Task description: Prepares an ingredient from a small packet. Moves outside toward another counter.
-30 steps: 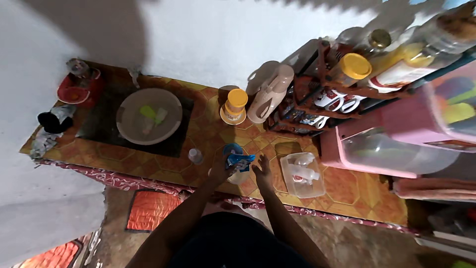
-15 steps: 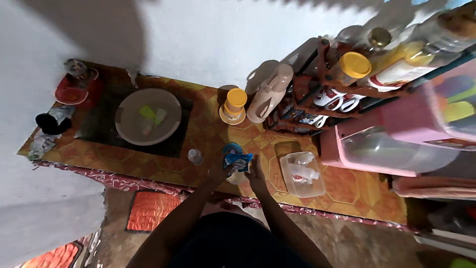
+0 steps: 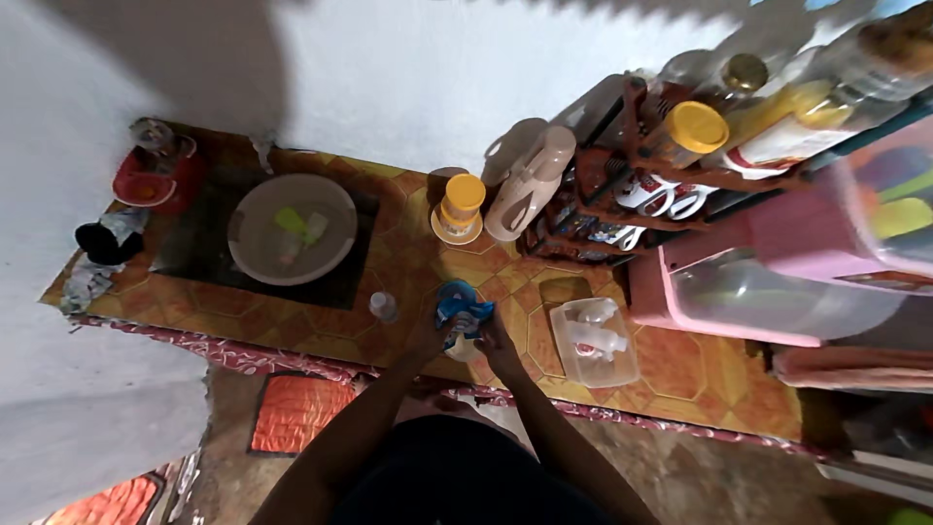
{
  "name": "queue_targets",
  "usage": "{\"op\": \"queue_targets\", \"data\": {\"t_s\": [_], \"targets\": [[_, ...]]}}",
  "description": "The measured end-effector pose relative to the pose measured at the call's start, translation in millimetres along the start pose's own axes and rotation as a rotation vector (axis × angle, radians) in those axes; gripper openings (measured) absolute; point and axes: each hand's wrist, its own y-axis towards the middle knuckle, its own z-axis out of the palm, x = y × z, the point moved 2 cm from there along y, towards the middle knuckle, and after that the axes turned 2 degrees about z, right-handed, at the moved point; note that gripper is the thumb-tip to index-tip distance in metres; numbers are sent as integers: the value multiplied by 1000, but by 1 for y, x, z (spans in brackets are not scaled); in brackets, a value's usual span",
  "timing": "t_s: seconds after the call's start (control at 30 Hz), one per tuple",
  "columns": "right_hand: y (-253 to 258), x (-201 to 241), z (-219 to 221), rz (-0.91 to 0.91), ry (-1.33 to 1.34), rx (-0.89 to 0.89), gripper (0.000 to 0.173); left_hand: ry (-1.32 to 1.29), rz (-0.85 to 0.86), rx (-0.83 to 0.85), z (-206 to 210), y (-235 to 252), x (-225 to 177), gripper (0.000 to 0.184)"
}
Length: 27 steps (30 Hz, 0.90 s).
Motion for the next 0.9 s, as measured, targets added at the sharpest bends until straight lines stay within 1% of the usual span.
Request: {"op": "queue_targets", "data": {"t_s": [0.07, 0.13, 0.23, 0.3, 0.37, 0.43, 0.5, 0.57, 0.6, 0.67, 0.7, 0.8, 0.87, 0.9], "targets": [[3, -2, -3, -37, -1, -17, 89, -7, 4, -9, 0, 2, 1, 63], [1, -3, 0, 7, -26, 27, 86, -5, 10, -9, 0, 0, 2, 62], [3, -2, -1, -29, -37, -8, 87, -22, 31, -10, -1, 2, 2, 62], [3, -3, -1, 9, -54, 23, 86, -36, 33, -17, 0, 1, 2, 62], [4, -2, -5, -14, -69, 0, 86, -20, 6, -14, 0, 2, 2, 63], [6, -2, -8, -2, -86, 22, 85, -25, 17, -21, 0, 4, 2, 63], [4, -2, -8, 34, -146, 52, 80, -9, 9, -27, 0, 3, 3, 63], [9, -1, -14, 40, -207, -22, 73, -16, -4, -22, 0, 7, 4, 64], [11, -1, -17, 54, -246, -43, 68, -21, 4, -17, 1, 8, 5, 63], [13, -1, -21, 94, -396, -70, 52, -19, 33, -4, 0, 9, 5, 61], [15, 1, -22, 102, -453, -74, 48, -19, 45, 2, -1, 10, 4, 60], [20, 0, -27, 8, -440, -86, 50, -23, 57, 27, -1, 12, 4, 61], [26, -4, -30, -61, -405, -93, 41, -26, 85, 46, -3, 13, 3, 60], [29, -5, -32, -66, -396, -93, 36, -20, 107, 56, -4, 13, 3, 59]]}}
